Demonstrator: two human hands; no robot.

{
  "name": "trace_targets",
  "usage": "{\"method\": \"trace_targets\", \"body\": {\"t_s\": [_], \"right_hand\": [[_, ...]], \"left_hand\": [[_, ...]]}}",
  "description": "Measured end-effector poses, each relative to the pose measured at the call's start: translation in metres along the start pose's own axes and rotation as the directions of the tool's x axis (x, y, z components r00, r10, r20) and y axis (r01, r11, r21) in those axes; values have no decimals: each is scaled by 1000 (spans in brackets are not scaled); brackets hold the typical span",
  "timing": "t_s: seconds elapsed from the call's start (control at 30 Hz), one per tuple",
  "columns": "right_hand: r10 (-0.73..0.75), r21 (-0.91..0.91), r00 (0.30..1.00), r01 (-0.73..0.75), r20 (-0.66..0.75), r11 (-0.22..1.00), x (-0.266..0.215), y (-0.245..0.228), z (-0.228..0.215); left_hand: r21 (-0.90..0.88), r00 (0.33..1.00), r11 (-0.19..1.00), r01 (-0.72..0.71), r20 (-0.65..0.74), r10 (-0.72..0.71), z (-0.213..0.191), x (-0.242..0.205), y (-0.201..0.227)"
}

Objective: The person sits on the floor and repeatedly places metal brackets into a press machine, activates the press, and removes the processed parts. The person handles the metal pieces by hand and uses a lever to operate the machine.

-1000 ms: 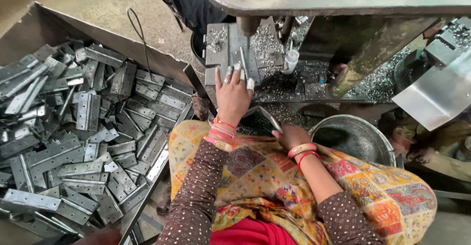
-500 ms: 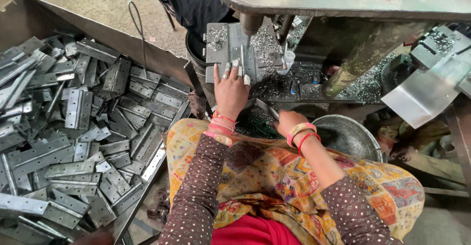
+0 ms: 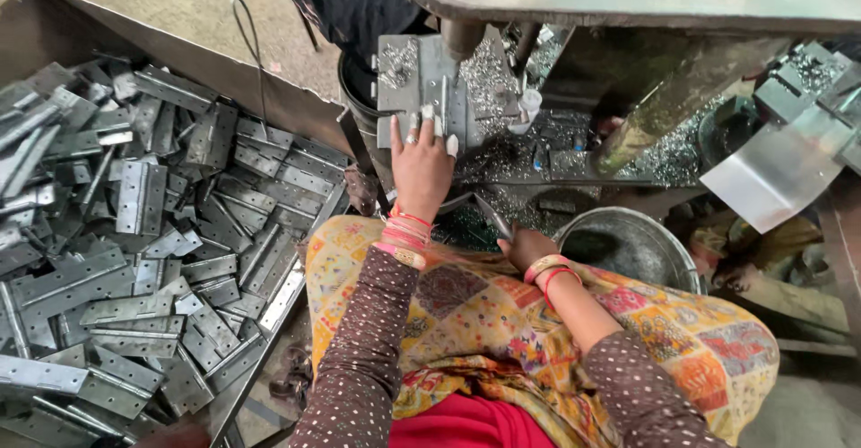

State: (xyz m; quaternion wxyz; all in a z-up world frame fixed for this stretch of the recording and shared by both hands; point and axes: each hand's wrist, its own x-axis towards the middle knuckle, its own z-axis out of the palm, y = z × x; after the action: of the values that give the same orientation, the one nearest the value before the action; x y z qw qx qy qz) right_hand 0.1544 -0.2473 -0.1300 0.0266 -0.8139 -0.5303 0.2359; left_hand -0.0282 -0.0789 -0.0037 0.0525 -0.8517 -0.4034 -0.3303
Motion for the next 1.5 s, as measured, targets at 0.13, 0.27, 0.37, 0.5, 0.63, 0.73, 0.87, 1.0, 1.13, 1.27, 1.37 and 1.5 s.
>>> {"method": "trace_targets", "body": {"t_s": [0.13,0.27,0.37,0.5,0.63,0.73,0.87,1.0,1.13,1.27,1.37,1.5], "right_hand": [[62,-120,996,-54,65,991,0,-21,-56],[-7,-140,1000,8,8,990,-9,-24,-63],[37,-83,999,-37,0,996,-14,-18,-32],[17,-88,998,-22,-59,996,-3,1,11],[-23,-92,996,14,-91,996,1,10,13],[-11,7,999,10,35,1000,1,-4,-15],[43,-149,998,-37,38,988,3,-21,-59],[-13,-74,1000,11,-21,997,-6,-21,-55],[-31,11,990,33,-141,999,-10,-6,-7],[6,-5,998,-6,-55,1000,-6,13,25],[22,-4,1000,-22,-5,1000,-1,8,9],[14,-46,999,-12,43,999,-1,-14,-37]], "left_hand": [[41,1000,999,-1,20,1,14,16,-2],[114,996,993,19,80,-28,27,29,-4],[90,998,996,15,58,-21,29,32,-8],[-22,994,999,32,102,-29,27,25,-7],[36,1000,999,7,14,-7,21,15,-4],[18,996,1000,23,87,-24,19,15,-7],[10,997,1000,15,82,-16,30,24,-9],[-14,993,1000,23,117,-21,41,39,-11],[-43,999,999,5,51,-3,45,42,-11],[-33,995,999,-9,102,13,42,22,-8],[-19,997,1000,-17,76,18,34,24,-9],[27,998,999,-41,56,40,29,37,-18]]}}
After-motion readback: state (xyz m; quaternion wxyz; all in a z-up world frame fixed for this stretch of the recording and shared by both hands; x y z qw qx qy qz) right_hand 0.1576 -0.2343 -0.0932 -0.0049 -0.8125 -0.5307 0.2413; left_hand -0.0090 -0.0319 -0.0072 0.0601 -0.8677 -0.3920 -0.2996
